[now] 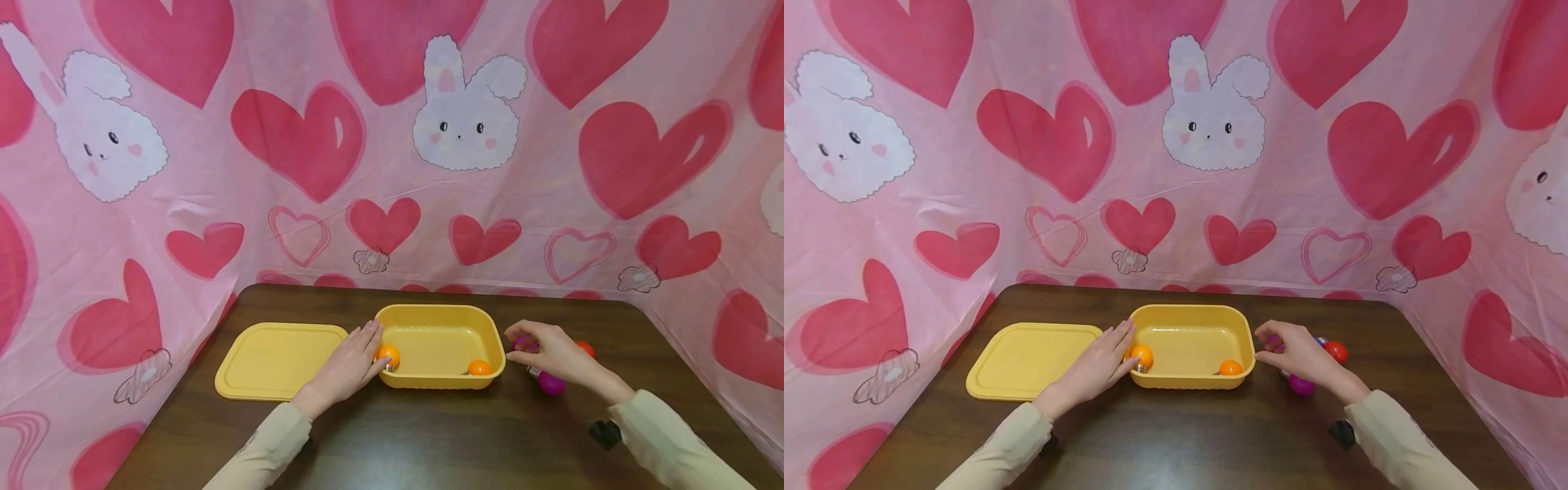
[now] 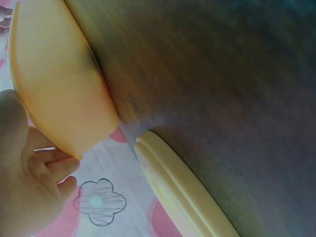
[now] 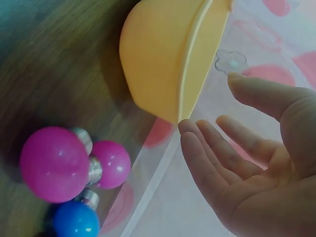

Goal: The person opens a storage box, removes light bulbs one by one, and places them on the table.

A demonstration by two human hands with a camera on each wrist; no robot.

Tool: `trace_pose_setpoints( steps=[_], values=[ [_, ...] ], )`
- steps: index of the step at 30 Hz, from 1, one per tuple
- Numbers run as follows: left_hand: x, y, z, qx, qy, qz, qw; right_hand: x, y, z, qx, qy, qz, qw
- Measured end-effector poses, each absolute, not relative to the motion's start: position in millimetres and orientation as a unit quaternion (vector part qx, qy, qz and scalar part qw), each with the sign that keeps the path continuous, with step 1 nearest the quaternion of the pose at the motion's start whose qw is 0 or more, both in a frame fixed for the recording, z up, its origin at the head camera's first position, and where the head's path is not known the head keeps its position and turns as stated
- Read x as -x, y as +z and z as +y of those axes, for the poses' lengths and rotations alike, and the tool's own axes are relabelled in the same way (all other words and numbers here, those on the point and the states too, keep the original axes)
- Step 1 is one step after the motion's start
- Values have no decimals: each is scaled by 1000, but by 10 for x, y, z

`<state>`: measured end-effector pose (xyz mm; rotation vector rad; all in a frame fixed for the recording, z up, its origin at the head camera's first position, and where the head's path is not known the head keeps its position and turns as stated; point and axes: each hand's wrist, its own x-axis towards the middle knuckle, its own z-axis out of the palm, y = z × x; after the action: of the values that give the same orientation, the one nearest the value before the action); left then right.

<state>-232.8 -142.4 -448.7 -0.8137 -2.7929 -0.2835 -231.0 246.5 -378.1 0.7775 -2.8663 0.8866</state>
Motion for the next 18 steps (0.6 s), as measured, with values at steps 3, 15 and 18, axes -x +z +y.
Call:
trace_pose_setpoints(
  steps=[3,15,18],
  values=[
    [2324,-4479,-1428,276,-96,-950,108,2336,-3755,2387,-261,291,-920,-1],
    [2334,-4495,-1421,277,-98,-949,113,2460,-3785,2175,-317,288,-901,-60],
    [2334,-4487,-1418,276,-101,-950,109,2483,-3785,2126,-317,284,-902,-73]
  ],
)
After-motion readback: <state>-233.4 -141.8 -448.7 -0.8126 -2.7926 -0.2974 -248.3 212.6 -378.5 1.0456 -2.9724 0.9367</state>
